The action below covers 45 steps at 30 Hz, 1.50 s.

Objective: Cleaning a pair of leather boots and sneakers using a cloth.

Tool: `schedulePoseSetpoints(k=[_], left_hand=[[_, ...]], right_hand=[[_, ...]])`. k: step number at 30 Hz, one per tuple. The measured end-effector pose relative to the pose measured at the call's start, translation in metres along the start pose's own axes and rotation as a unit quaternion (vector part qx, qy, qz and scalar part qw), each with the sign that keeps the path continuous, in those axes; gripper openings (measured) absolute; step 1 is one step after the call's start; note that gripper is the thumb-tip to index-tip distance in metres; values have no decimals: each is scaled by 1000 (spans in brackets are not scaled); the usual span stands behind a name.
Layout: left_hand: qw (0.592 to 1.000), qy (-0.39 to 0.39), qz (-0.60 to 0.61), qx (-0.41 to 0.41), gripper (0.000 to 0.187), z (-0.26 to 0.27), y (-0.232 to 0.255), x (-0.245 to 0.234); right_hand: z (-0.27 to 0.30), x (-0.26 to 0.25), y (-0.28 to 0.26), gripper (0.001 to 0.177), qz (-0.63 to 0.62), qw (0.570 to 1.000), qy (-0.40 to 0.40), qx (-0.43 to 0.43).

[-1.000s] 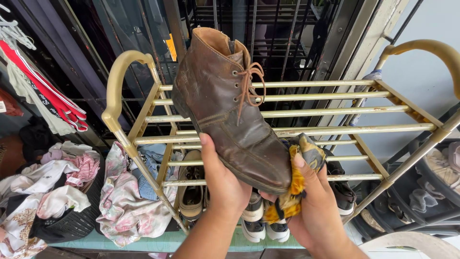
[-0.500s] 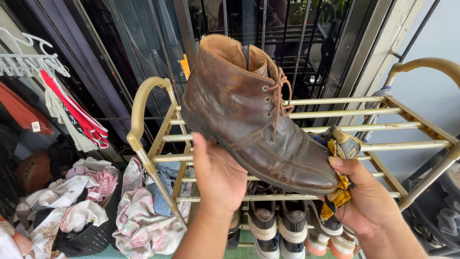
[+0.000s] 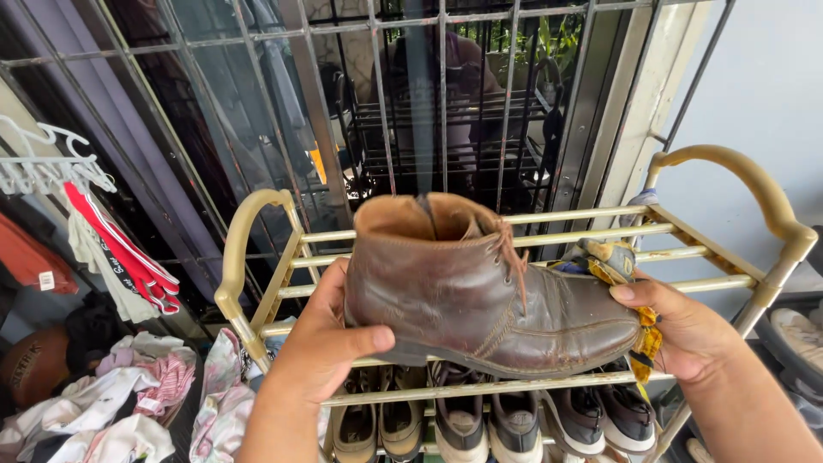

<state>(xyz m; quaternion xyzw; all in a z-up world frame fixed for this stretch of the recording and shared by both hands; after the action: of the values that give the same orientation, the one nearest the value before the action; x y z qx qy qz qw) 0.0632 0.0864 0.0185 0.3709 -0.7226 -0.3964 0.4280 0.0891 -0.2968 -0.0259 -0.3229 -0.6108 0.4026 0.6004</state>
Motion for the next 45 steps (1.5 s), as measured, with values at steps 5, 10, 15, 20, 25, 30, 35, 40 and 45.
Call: schedulePoseSetpoints(k=[5, 10, 15, 20, 25, 30, 35, 40, 45], left_hand=[[986, -34, -158, -28, 89, 2, -1, 14], [989, -50, -132, 49, 76, 3, -8, 21], [992, 21, -85, 93, 72, 0, -26, 16], [991, 73, -49, 100, 69, 6, -32, 15], [989, 86, -42, 110, 65, 5, -28, 27], [986, 89, -84, 110, 63, 4, -33, 32], [983, 82, -128, 100, 65, 7, -27, 35], [979, 79, -166, 90, 67, 6, -26, 37], [975, 75, -191, 84, 68, 4, -27, 38]], right_hand=[[-8, 1, -23, 55, 56, 997, 55, -5], [-8, 38, -37, 46, 40, 996, 30, -70], [21, 63, -29, 44, 314, 853, 171, -381], [54, 89, -15, 48, 544, 632, 176, -523], [73, 116, 14, 62, 582, 611, 148, -516], [85, 141, 39, 68, 607, 608, 70, -507], [53, 85, 10, 52, 617, 639, 193, -417], [62, 86, 2, 35, 573, 606, 248, -494], [89, 143, 33, 49, 538, 654, 105, -522]])
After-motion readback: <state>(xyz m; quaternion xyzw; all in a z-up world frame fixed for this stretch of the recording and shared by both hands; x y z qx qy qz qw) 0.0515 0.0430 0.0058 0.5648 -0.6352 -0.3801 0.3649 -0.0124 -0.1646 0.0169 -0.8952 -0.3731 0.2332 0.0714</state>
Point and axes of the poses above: each hand's wrist, its own z-axis away from the middle knuckle, its own x-axis out of the palm, y = z × x, the point moved 6 cm from there along -z, towards the middle knuckle, and after that the axes turned 1 degree about -z, right-handed, at the moved point
